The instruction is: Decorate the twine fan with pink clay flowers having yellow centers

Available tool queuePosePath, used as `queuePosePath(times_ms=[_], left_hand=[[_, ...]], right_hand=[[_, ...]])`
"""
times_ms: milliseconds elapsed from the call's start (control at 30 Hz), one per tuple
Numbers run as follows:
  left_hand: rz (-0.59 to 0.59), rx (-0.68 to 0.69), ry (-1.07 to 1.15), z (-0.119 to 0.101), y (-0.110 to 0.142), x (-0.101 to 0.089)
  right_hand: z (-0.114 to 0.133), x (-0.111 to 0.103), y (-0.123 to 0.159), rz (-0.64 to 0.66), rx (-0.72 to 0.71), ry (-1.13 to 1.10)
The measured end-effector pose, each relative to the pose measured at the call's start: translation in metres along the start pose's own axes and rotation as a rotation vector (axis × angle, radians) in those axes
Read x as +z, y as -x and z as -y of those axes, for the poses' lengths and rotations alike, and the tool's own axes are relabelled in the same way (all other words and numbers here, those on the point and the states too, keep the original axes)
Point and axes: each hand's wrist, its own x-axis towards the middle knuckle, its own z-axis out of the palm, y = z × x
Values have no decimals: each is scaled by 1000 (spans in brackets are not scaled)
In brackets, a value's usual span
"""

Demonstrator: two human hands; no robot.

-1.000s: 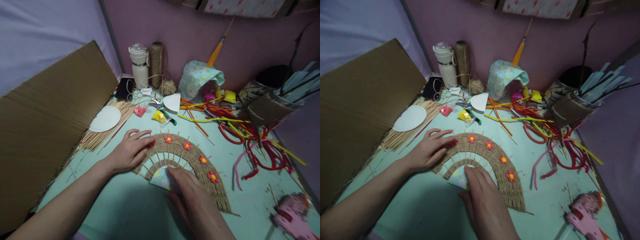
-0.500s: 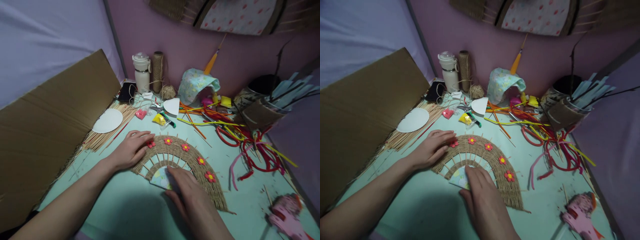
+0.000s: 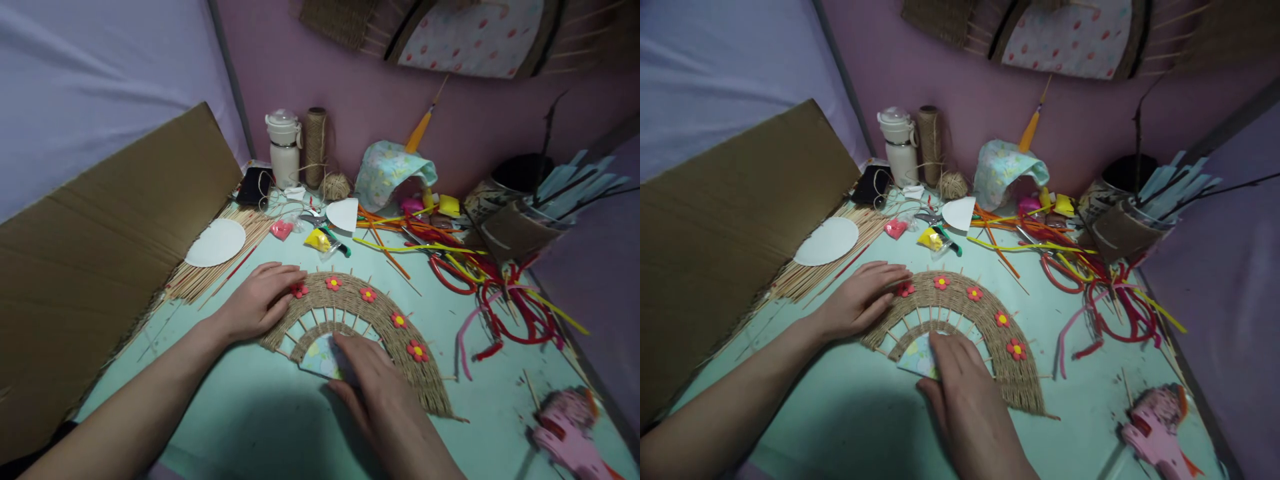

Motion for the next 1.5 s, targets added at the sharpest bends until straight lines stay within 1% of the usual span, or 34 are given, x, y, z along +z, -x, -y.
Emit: queuePosePath(times_ms=[133, 267, 367, 500, 667, 700, 800, 833, 967, 1000, 1067, 1133, 1167, 1200, 1267, 1300, 1367, 1433, 1500], left_hand=[[81, 85, -68, -3, 2, -2], [112, 92, -117, -2, 3, -1], [102, 90, -107, -1, 4, -1], [36, 74, -70, -1, 5, -3], [102, 85, -83, 0, 6, -3], [91, 81, -78, 0, 6, -3], [5, 59, -57, 1, 7, -2], [0, 49, -56, 1, 8, -1], [94, 30, -51, 0, 8, -3], [73, 23, -36, -1, 7, -6], [-52, -28, 6, -3, 4, -16], [-184, -129, 41, -4, -5, -30], [-213, -185, 41, -4, -11, -36], [-213, -236, 22, -3, -19, -42], [-156, -284, -52, 0, -38, -47], [-118, -284, -85, 3, -49, -46], [-36, -224, -111, 11, -72, -37], [49, -171, -125, 20, -93, -22], [116, -158, -158, 29, -109, -7]], right_hand=[[0, 0, 0, -5, -9, -13], [0, 2, 1, -19, -5, -22], [1, 1, 1, -21, -1, -28], [2, 0, 0, -3, 7, -20], [-1, 5, 3, -27, 10, -46], [-1, 6, 4, -35, 8, -50], [-1, 8, 6, -38, 3, -61], [-1, 7, 6, -34, 3, -64], [1, 4, 4, -23, 21, -75], [2, 3, 3, -18, 26, -77], [3, 2, 2, -7, 30, -74], [4, 1, 2, -10, 20, -63], [4, 0, 2, -22, 11, -57], [5, -1, 2, -36, 2, -51], [6, -3, 3, -64, -15, -38], [6, -5, 3, -78, -23, -31], [8, -8, 3, -95, -31, -16], [9, -12, 3, -101, -31, -4], [10, -14, 3, -93, -21, 3]])
